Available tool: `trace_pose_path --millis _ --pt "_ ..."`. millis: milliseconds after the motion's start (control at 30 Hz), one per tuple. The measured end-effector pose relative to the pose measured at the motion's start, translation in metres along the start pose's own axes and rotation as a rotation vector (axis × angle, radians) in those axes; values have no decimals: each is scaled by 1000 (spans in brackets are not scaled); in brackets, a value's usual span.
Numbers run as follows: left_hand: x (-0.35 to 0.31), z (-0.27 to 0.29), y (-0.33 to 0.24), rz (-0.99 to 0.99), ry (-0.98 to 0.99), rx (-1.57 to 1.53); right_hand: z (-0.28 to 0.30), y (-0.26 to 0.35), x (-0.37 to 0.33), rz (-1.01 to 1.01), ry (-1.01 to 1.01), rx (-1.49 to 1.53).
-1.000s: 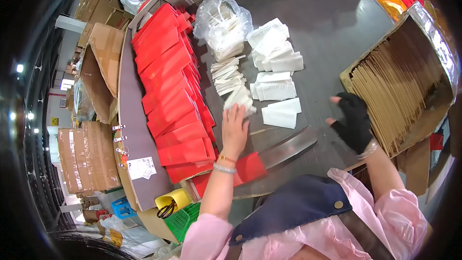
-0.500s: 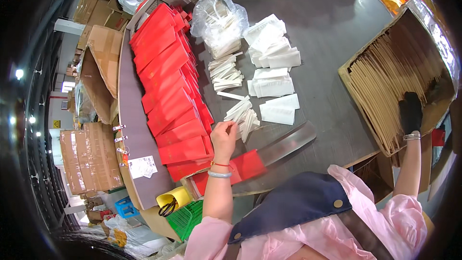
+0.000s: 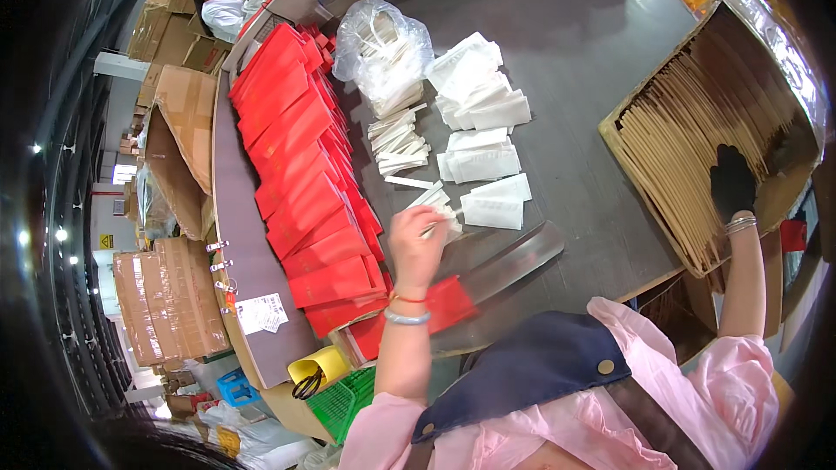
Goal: Inserting wooden chopsticks into red paper sleeves and organizing them at a packing station.
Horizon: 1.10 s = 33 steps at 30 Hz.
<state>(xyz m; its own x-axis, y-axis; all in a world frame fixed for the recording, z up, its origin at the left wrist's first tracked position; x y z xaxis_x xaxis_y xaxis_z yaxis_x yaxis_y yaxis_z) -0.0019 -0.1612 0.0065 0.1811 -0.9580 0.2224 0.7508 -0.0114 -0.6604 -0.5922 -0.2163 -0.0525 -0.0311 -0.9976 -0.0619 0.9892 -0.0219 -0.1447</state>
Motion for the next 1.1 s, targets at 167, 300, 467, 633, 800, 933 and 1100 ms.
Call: trace_pose_path --millis 167,300,467,633,800,933,1100 --pt "5 -58 -20 -215 236 235 3 6 4 -17 41 53" --pt "6 -63 -17 -164 342 263 5 3 0 -26 61 113" --pt "-9 -50 -33 71 418 -25 -10 -4 2 2 74 326" --pt "-72 -32 -33 -71 388 244 -24 -32 -5 -97 -16 222" --pt "-95 -4 -34 80 157 232 23 -25 -23 -170 -546 735" --pt "-109 13 -16 173 169 146 114 194 -49 615 -238 595" --pt "-121 12 -8 121 265 256 87 303 -66 944 65 641"
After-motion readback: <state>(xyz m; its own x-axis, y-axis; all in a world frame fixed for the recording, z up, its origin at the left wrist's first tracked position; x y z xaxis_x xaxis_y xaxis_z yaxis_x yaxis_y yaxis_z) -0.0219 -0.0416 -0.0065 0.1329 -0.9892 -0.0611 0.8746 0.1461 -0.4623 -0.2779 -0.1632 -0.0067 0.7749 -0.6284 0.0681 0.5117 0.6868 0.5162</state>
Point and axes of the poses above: each hand's wrist, its own x-axis towards the middle knuckle, its own z-axis out of the back of the hand, y = z × x, the point moved 6 cm from there along x, towards the middle knuckle, and after that the axes turned 8 degrees about z, right-handed, at the moved point
